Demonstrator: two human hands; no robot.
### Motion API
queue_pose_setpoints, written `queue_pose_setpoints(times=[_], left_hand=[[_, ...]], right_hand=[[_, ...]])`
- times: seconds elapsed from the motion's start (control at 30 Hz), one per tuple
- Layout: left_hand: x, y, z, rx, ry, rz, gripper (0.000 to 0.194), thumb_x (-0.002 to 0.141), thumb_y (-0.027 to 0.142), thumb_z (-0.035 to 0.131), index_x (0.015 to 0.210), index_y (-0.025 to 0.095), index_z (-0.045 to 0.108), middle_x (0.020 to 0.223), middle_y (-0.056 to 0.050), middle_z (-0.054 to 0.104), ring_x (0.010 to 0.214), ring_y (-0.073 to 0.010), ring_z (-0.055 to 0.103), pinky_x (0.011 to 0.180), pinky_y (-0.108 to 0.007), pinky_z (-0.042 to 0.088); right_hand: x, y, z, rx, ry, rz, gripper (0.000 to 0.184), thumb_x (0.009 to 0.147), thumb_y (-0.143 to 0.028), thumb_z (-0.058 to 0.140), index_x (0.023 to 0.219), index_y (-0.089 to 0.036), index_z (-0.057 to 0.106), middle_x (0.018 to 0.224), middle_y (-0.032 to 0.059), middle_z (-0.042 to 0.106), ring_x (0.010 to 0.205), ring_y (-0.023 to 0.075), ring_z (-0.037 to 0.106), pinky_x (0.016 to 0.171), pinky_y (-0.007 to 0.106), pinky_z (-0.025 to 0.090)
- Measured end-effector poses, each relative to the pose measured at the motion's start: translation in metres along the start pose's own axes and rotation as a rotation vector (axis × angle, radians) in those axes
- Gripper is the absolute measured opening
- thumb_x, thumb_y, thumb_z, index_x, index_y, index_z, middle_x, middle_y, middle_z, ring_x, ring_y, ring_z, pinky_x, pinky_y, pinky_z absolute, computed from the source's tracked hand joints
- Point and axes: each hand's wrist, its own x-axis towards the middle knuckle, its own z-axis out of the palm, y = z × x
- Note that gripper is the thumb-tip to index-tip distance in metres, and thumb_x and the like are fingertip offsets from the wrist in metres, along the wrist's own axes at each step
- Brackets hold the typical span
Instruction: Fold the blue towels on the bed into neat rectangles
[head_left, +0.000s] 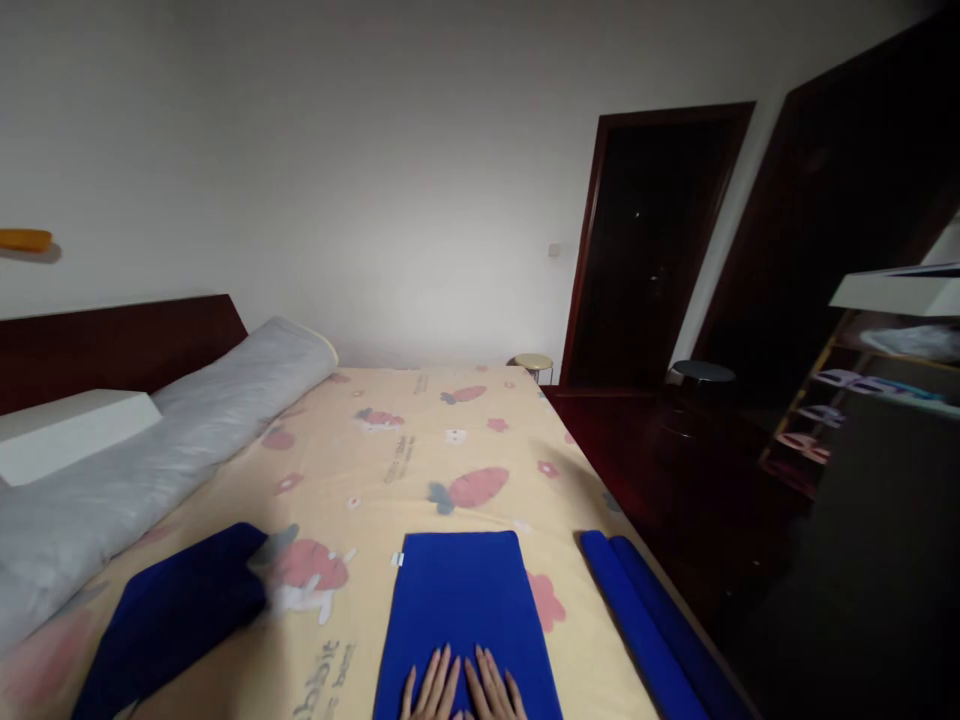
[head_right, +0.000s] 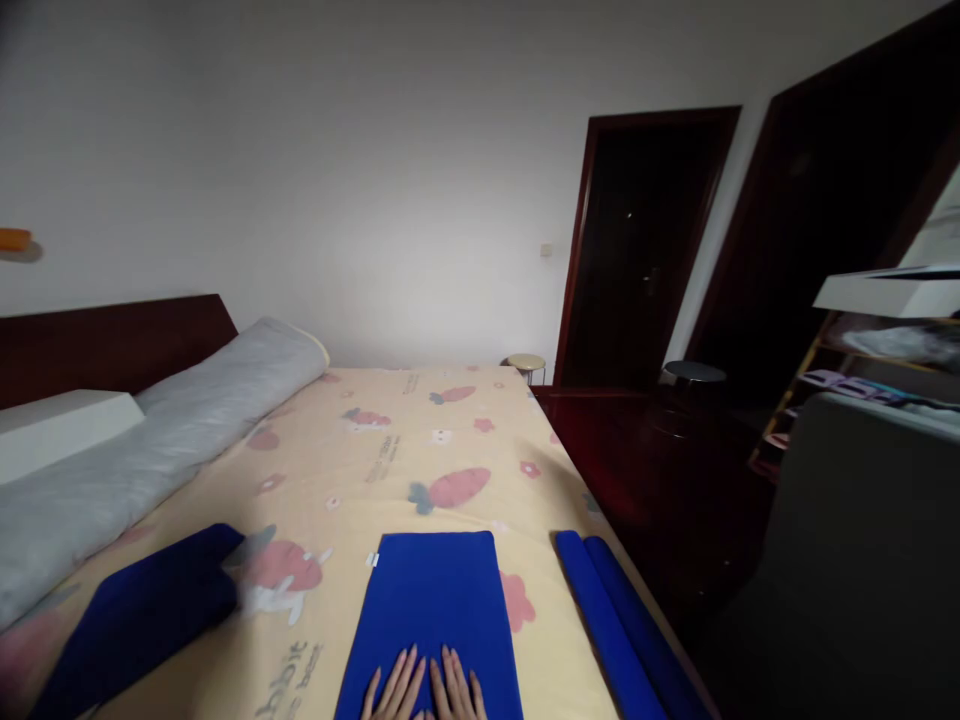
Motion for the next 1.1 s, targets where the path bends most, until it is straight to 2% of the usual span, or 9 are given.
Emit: queue_pose_setpoints(times=[0.23,0.37,0.5,0.57,0.67,0.73,0.87,1.0,1.1], left_hand=[[-0.059,-0.052,-0.070,-0.015,-0.118,-0.134,0.051,0.096,0.043,0.035,0.144,0.044,0.016,0.155,0.006,0.032,0.140,-0.0211,0.039,0.112,-0.046,0.035],[-0.079,-0.059,-0.082,0.027,-0.097,-0.226,0.049,0.096,0.040,0.034,0.143,0.044,0.020,0.154,0.007,0.034,0.140,-0.0212,0.038,0.113,-0.050,0.032],[-0.072,-0.020,-0.080,0.110,0.067,-0.351,0.055,0.091,0.019,0.034,0.144,0.034,0.028,0.154,-0.001,0.034,0.141,-0.0246,0.037,0.112,-0.054,0.032],[-0.062,0.012,-0.079,0.072,0.112,-0.258,0.063,0.087,0.010,0.034,0.146,0.030,0.024,0.155,-0.002,0.032,0.142,-0.0229,0.035,0.113,-0.050,0.033],[-0.052,0.052,-0.077,-0.078,-0.003,-0.033,0.064,0.089,0.014,0.034,0.148,0.030,0.016,0.156,0.002,0.026,0.144,-0.0181,0.031,0.116,-0.043,0.033],[-0.053,0.059,-0.078,-0.163,-0.128,0.008,0.064,0.090,0.019,0.035,0.149,0.031,0.016,0.157,0.003,0.024,0.145,-0.0171,0.029,0.118,-0.043,0.031],[-0.071,0.028,-0.084,-0.266,-0.232,0.024,0.072,0.080,0.013,0.043,0.147,0.036,0.030,0.155,0.005,0.031,0.144,-0.0173,0.032,0.118,-0.045,0.031],[-0.087,-0.009,-0.090,-0.236,-0.103,-0.021,0.066,0.075,0.009,0.044,0.135,0.033,0.053,0.144,0.003,0.053,0.134,-0.0166,0.047,0.113,-0.037,0.040],[-0.092,-0.015,-0.090,-0.172,-0.016,-0.144,0.053,0.077,0.009,0.044,0.121,0.030,0.066,0.132,-0.001,0.065,0.126,-0.0194,0.056,0.108,-0.037,0.044]], right_hand=[[-0.049,0.037,-0.067,0.022,-0.074,0.125,0.053,0.095,-0.054,0.037,0.145,-0.037,0.032,0.151,0.0001,0.038,0.136,0.0266,0.043,0.107,0.048,0.043],[-0.071,0.048,-0.080,0.005,-0.068,0.178,0.050,0.095,-0.054,0.038,0.142,-0.038,0.040,0.149,0.0003,0.041,0.136,0.0277,0.043,0.106,0.052,0.043],[-0.063,0.028,-0.087,-0.030,-0.032,0.210,0.048,0.095,-0.052,0.038,0.138,-0.034,0.049,0.149,0.0040,0.042,0.137,0.0292,0.041,0.107,0.054,0.042],[-0.052,0.005,-0.090,0.007,-0.054,0.121,0.046,0.096,-0.043,0.036,0.141,-0.034,0.045,0.151,0.0031,0.039,0.138,0.0262,0.040,0.108,0.050,0.041],[-0.043,-0.027,-0.087,0.071,-0.138,-0.010,0.051,0.095,-0.036,0.039,0.146,-0.036,0.036,0.152,0.0015,0.036,0.138,0.0239,0.040,0.108,0.046,0.041],[-0.047,-0.034,-0.081,0.078,-0.178,-0.035,0.052,0.093,-0.037,0.042,0.145,-0.036,0.037,0.150,0.0018,0.039,0.137,0.0244,0.043,0.106,0.044,0.042],[-0.076,0.001,-0.073,0.019,-0.135,-0.028,0.048,0.091,-0.031,0.044,0.138,-0.041,0.048,0.143,-0.0010,0.049,0.128,0.0234,0.053,0.098,0.037,0.048],[-0.100,0.045,-0.080,0.002,-0.094,0.014,0.047,0.090,-0.026,0.042,0.132,-0.041,0.055,0.137,-0.0024,0.056,0.123,0.0223,0.058,0.094,0.036,0.049],[-0.101,0.054,-0.091,0.017,-0.116,0.036,0.051,0.084,-0.019,0.045,0.129,-0.039,0.060,0.134,-0.0026,0.060,0.121,0.0223,0.059,0.096,0.036,0.045]])
